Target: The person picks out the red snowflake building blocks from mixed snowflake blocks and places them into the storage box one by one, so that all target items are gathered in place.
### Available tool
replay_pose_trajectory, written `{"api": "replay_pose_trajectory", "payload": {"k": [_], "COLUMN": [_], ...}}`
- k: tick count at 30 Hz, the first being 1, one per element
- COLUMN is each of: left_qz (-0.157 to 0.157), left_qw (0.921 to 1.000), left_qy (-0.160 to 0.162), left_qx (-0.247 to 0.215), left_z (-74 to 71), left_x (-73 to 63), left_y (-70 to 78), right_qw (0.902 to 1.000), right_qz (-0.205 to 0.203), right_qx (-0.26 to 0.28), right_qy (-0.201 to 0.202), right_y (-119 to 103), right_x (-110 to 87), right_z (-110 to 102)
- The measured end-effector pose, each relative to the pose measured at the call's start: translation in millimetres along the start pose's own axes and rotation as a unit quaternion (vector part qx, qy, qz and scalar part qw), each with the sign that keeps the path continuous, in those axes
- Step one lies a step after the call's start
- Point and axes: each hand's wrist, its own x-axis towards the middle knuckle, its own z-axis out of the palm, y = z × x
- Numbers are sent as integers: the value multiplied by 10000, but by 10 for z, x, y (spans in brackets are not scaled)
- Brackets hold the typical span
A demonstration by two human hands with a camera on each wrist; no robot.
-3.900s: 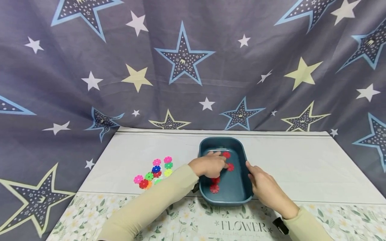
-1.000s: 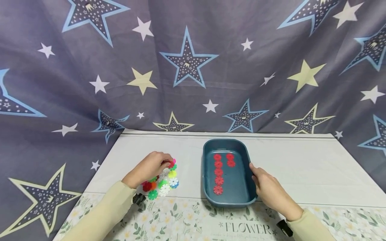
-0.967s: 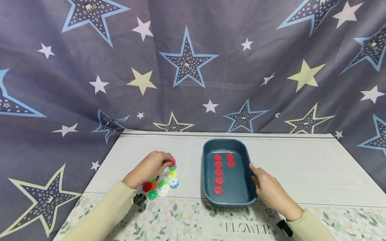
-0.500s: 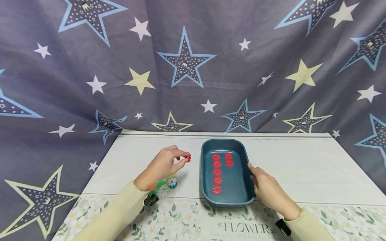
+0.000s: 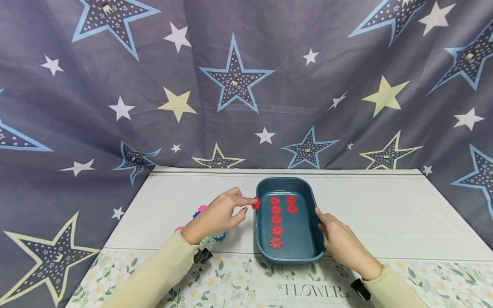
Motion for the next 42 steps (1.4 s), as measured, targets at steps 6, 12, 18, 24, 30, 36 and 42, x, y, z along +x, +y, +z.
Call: {"api": "replay_pose_trajectory", "payload": {"k": [6,12,18,24,30,36,42], "left_qz": [131,155,33,-479,-136,124,99], "left_qw": [9994,9937,9830,9618,9496,9490,9500], "left_qy": [-315,-1101,-1739,-2465,-2504,-2592,-2742], "left_qx": [58,152,582,1087,1881,1790,1490], "left_z": [156,340,590,771,840,859,882], "left_x": [83,265,476,601,647,628,623], "left_y": [78,223,436,543,548,560,579], "right_qw": [10000,10000,10000,10000,10000,10000,10000], "right_qz": [-13,-18,-38,-68,-36,-32,-8], "right_qx": [-28,-42,-48,-14,-16,30,39], "right_qy": [-14,-28,-44,-24,19,17,35], "right_y": [12,20,18,-1,0,11,24], "right_x": [3,10,21,24,19,18,9], "right_z": [3,5,9,13,4,11,21]}}
